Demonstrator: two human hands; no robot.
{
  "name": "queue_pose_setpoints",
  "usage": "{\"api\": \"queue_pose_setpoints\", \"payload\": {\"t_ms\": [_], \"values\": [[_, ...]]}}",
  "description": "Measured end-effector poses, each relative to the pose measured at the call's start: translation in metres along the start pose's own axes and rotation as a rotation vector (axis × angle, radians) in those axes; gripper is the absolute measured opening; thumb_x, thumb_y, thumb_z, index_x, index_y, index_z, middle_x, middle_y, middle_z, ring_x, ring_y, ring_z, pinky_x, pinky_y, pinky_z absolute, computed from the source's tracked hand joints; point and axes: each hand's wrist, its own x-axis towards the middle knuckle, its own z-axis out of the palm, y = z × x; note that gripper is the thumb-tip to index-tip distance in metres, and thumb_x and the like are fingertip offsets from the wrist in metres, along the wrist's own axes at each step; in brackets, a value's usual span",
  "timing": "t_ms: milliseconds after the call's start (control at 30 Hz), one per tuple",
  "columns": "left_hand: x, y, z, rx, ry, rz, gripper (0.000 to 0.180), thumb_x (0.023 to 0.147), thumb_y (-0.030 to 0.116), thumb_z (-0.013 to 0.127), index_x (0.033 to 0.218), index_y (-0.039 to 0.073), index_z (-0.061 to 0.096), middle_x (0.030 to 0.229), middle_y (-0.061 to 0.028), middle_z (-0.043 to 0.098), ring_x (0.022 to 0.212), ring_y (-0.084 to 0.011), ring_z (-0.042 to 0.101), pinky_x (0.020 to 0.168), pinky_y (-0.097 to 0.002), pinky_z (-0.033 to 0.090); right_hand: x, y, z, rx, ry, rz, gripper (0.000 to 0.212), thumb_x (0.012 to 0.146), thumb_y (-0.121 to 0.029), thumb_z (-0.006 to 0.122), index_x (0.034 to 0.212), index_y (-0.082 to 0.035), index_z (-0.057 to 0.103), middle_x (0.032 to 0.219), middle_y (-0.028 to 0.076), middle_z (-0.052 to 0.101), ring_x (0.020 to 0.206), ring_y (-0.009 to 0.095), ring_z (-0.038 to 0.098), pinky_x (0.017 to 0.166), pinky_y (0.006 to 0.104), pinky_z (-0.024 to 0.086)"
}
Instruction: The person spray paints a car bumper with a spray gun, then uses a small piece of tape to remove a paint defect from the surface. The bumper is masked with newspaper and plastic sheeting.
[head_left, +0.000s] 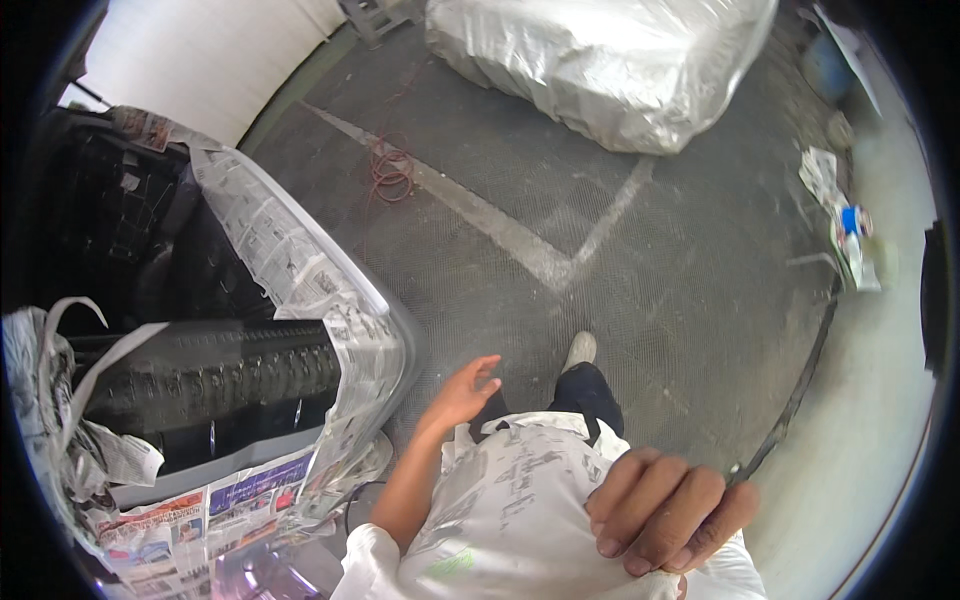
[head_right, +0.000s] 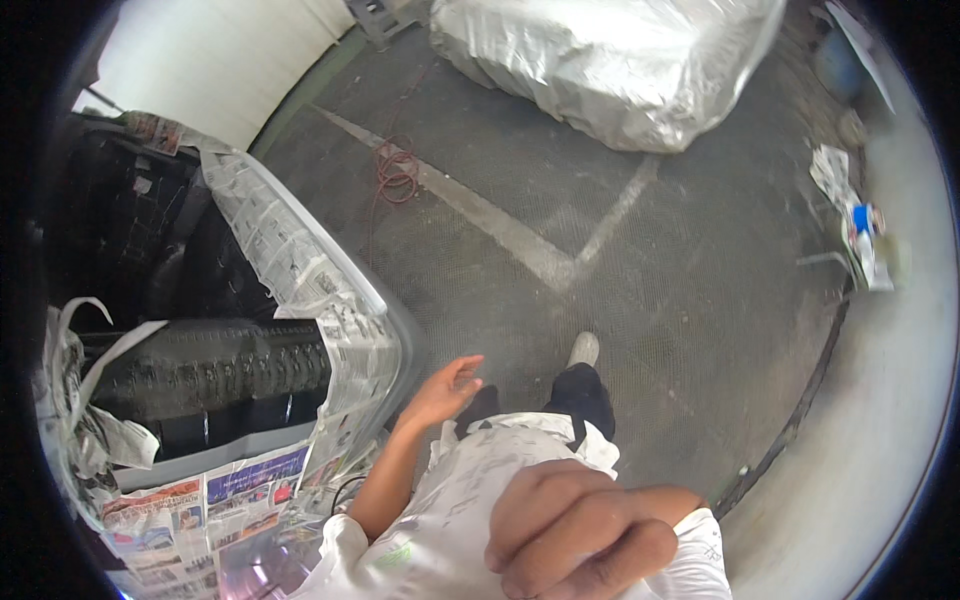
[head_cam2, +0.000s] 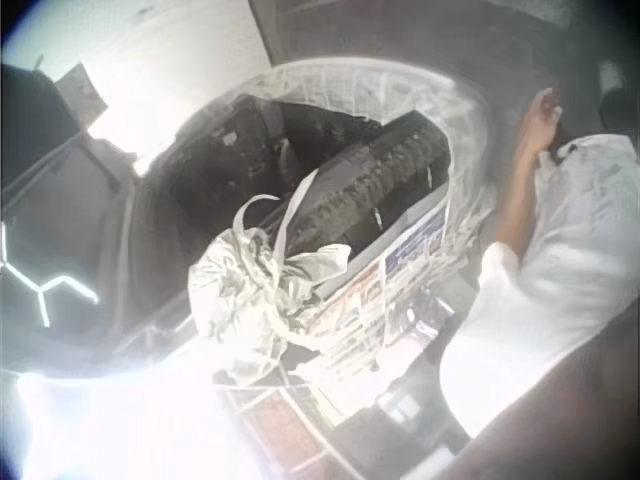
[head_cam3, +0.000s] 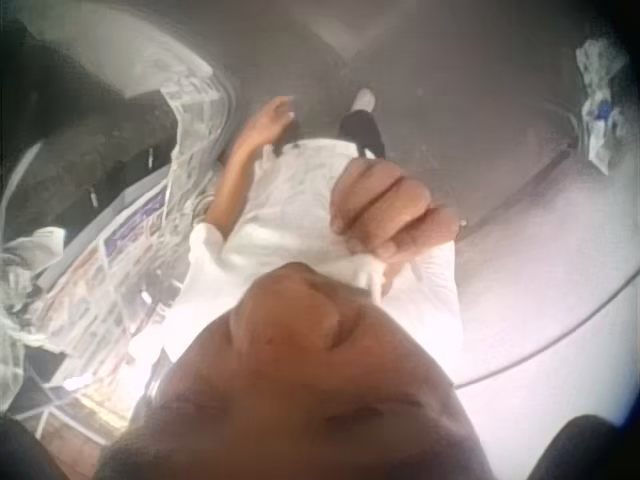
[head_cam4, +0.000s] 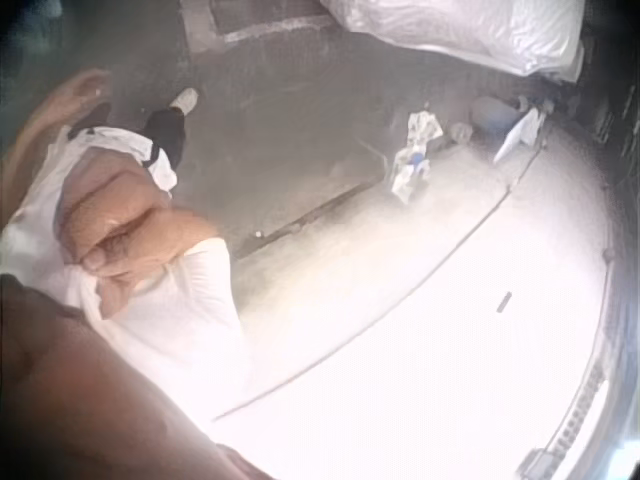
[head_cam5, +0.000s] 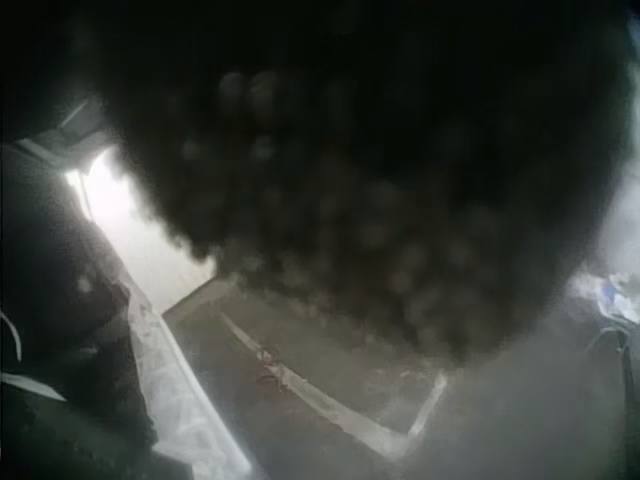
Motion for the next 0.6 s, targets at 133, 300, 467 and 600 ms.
{"api": "queue_pose_setpoints", "payload": {"t_ms": [133, 300, 467, 600], "values": [[0.046, 0.052, 0.005, -0.022, 0.015, 0.026, 0.054, 0.103, 0.023, 0.066, 0.153, 0.01, 0.051, 0.153, -0.0136, 0.056, 0.138, -0.0303, 0.057, 0.115, -0.0449, 0.046, 0.049, 0.021, -0.096, -0.03, -0.112, 0.213, 0.04, 0.087, -0.03, 0.089, 0.111, -0.007, 0.066, 0.103, 0.015, 0.071, 0.086, 0.028, 0.07, 0.073, 0.0358, 0.056], [0.104, 0.076, -0.021, -0.184, 0.309, -0.043, 0.043, 0.097, 0.026, 0.076, 0.132, 0.009, 0.058, 0.129, -0.0128, 0.064, 0.113, -0.023, 0.068, 0.094, -0.0382, 0.056, 0.072, 0.097, -0.198, -0.473, 0.189, 0.754, 0.033, 0.095, -0.03, 0.081, 0.105, -0.004, 0.064, 0.089, 0.004, 0.067, 0.081, 0.014, 0.063, 0.07, 0.0297, 0.053], [0.17, 0.065, -0.089, -0.339, 0.659, -0.175, 0.036, 0.093, 0.018, 0.078, 0.079, 0.008, 0.046, 0.069, -0.0013, 0.056, 0.071, -0.0125, 0.06, 0.068, -0.031, 0.051, 0.101, 0.209, -0.288, -0.653, 0.141, 1.009, 0.019, 0.099, -0.022, 0.077, 0.102, -0.007, 0.065, 0.084, -0.002, 0.065, 0.075, 0.005, 0.059, 0.068, 0.0233, 0.049], [0.235, 0.068, -0.165, -0.694, 0.787, -0.12, 0.033, 0.092, 0.008, 0.073, 0.075, 0.007, 0.045, 0.069, -0.0005, 0.058, 0.071, -0.0135, 0.061, 0.068, -0.0318, 0.049, 0.109, 0.311, -0.363, -0.762, 0.108, 1.214, 0.018, 0.102, -0.023, 0.073, 0.1, -0.007, 0.065, 0.08, -0.003, 0.064, 0.072, 0.005, 0.059, 0.067, 0.022, 0.048]]}}
